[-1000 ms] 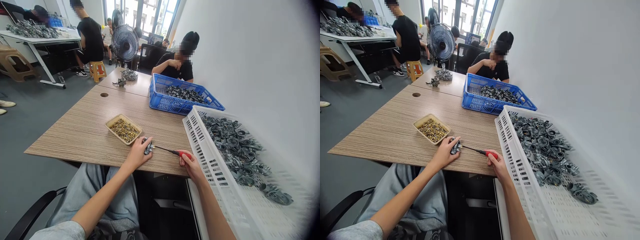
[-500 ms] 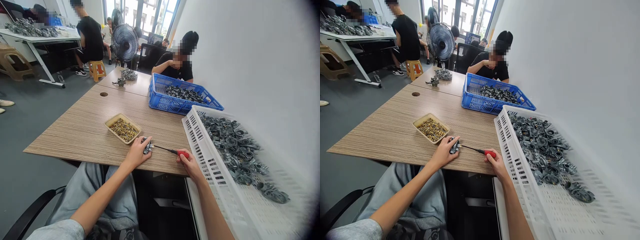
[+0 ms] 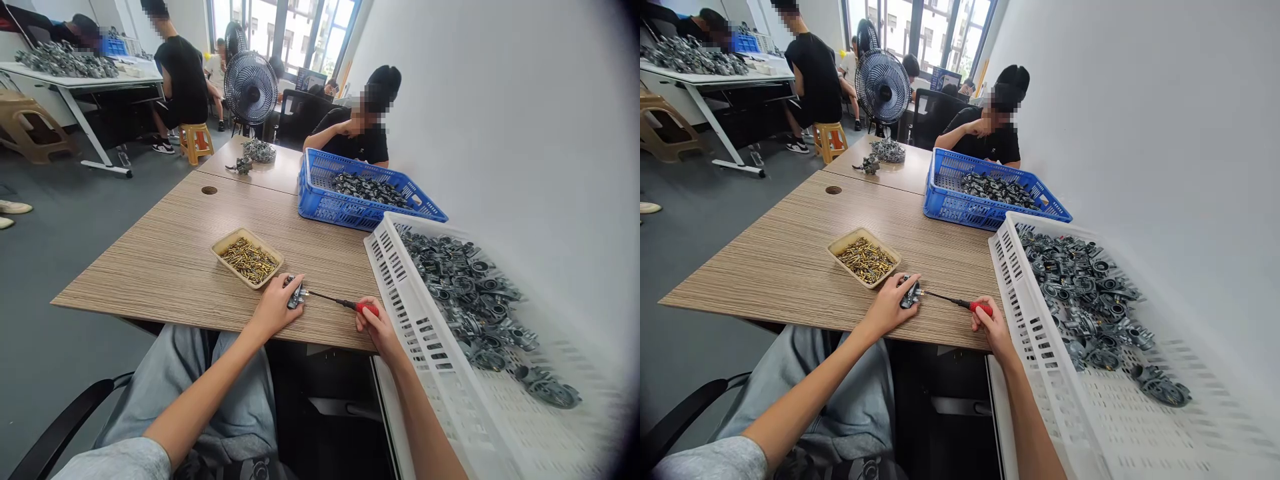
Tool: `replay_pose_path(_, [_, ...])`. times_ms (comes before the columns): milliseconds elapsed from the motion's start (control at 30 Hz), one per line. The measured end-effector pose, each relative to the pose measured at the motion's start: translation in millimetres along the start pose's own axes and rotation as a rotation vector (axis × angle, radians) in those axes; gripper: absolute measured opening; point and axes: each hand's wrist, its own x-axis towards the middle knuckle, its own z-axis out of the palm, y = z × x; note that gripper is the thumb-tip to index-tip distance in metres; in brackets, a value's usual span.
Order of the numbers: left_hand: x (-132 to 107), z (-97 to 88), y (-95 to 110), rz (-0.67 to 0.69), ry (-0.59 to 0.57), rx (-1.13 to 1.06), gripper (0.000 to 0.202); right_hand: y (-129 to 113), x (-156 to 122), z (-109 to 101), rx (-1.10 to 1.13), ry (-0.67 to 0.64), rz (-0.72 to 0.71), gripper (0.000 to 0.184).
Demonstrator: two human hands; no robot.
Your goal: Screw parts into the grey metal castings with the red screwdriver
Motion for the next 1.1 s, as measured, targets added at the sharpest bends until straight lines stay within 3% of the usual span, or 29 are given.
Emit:
replay_pose_path(533, [0,0.6,0,-0.02,0.021,0.001,0.07,2,2,3,-0.066,0.051,-0.024,0.032])
replay_pose_path(800, [-1,0.6,0,-0.011,0.027,-0.007,0.069,0,4,13,-0.08,0.119,0.023,0.046])
replay_pose_path(1100, [-1,2.5,-3,-0.009,0.02,-0.007,0.07,-3,2,10,-0.083,0.088,-0.04,0.033])
